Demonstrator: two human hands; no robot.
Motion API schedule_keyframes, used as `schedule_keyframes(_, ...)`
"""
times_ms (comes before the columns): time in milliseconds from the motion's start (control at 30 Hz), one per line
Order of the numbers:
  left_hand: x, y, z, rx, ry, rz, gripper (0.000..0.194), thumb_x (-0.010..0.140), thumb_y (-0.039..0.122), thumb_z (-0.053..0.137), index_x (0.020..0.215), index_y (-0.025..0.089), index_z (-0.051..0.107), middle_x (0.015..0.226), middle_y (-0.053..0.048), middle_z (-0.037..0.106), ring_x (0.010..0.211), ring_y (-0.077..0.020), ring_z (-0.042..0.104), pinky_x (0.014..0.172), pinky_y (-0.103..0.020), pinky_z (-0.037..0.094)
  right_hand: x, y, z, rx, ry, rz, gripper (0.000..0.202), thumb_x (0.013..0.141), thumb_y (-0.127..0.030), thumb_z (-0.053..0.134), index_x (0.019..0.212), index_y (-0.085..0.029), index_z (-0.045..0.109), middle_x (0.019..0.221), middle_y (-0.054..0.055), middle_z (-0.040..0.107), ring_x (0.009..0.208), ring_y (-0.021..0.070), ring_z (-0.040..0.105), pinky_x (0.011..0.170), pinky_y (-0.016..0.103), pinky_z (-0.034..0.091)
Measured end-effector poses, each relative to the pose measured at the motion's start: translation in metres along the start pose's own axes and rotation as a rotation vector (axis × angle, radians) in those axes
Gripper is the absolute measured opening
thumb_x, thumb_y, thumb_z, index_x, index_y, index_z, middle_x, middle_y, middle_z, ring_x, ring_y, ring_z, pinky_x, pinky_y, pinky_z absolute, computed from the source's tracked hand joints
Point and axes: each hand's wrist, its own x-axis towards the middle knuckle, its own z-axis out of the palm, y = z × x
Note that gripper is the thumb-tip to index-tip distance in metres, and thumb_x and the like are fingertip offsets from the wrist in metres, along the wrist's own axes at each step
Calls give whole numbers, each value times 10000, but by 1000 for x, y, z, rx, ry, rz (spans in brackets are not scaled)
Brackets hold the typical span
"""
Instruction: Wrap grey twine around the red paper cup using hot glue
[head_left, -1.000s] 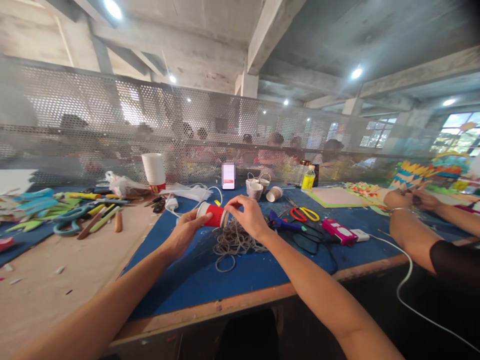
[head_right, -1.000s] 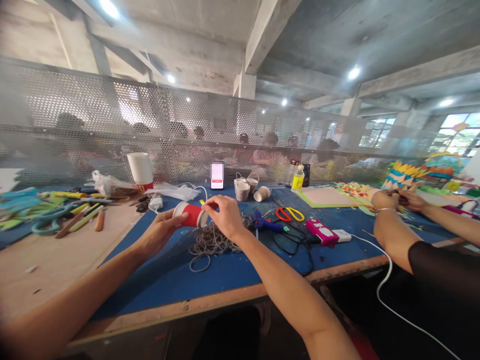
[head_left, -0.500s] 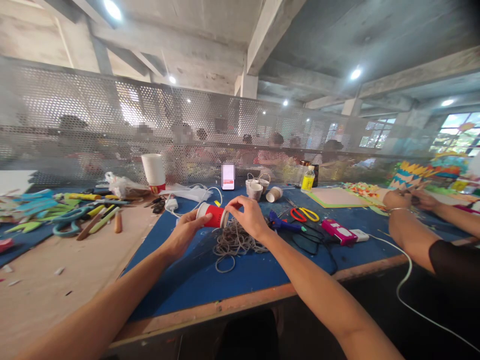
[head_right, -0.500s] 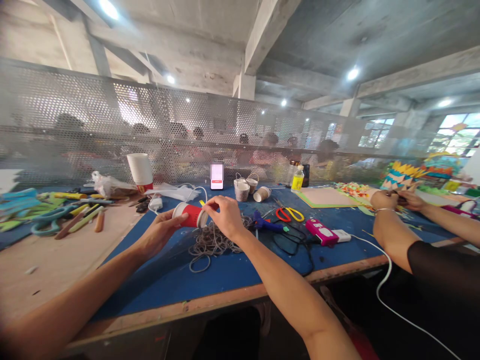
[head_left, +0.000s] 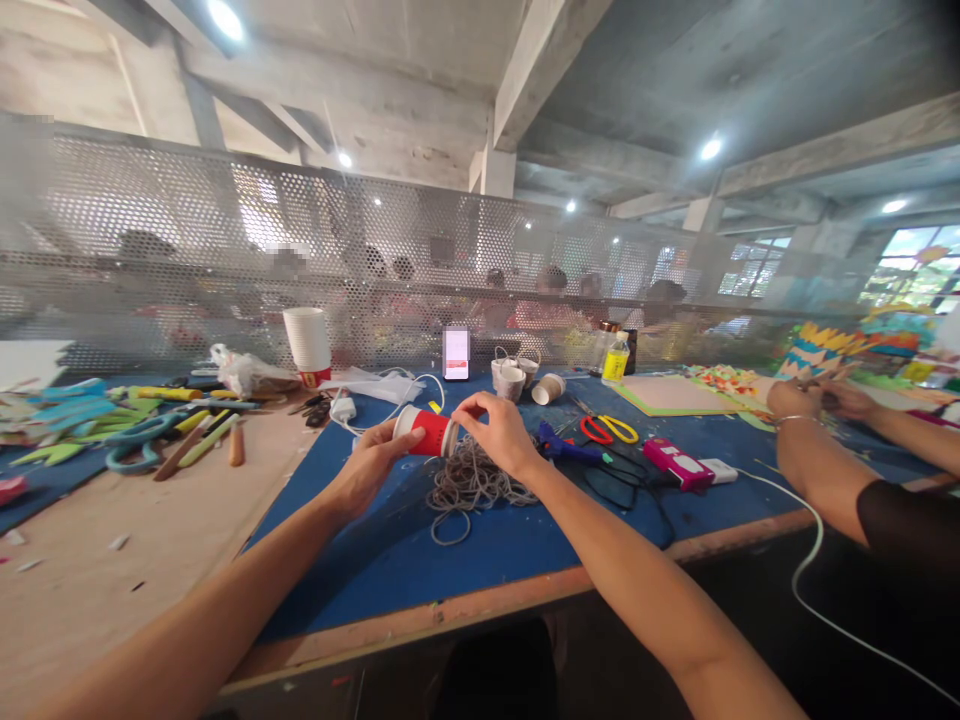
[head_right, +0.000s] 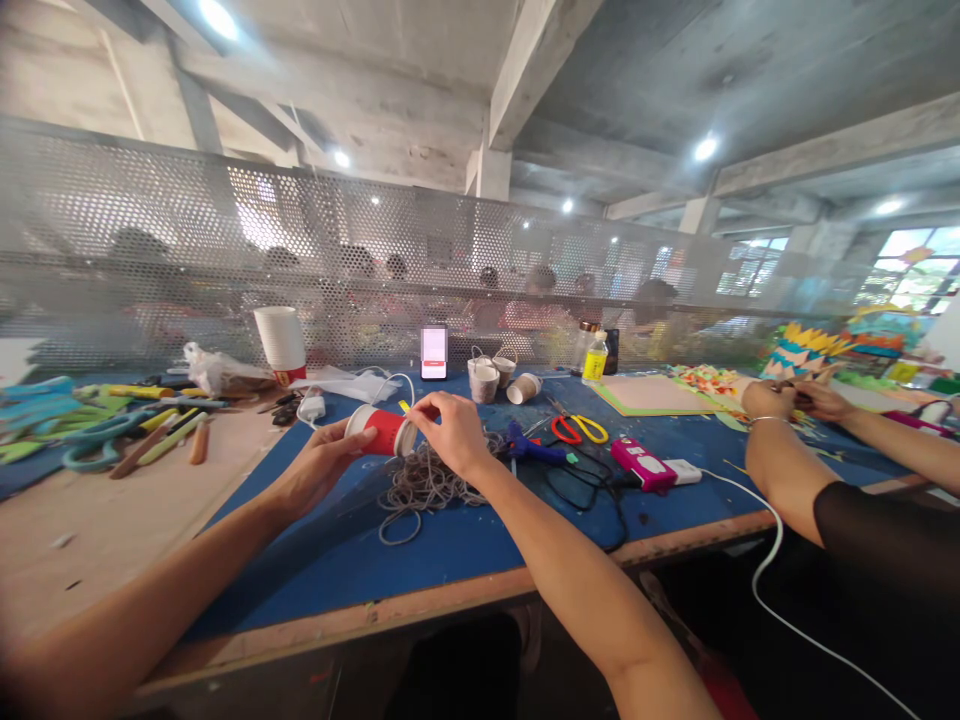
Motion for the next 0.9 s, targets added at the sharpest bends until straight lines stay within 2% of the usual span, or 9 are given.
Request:
schedule_keyframes(567,-1,1,0,-4,-17,9,297,800,368,808,1008,156,793,903,-70,783,858,-237,683,875,-357,491,0,-1,-1,50,-18,76,96,910,-277,700,849,-205,717,850,9,747,797,155,676,791,270,499)
schedule_keyframes(900,-2,2,1,-10,-17,15,255,766,314,823,966,158,795,917,-75,786,875,-246,691,863,-349,493,1,0,-3,92,-66,140,124,915,-300,682,858,-201,732,854,12,754,818,164,687,796,272,495)
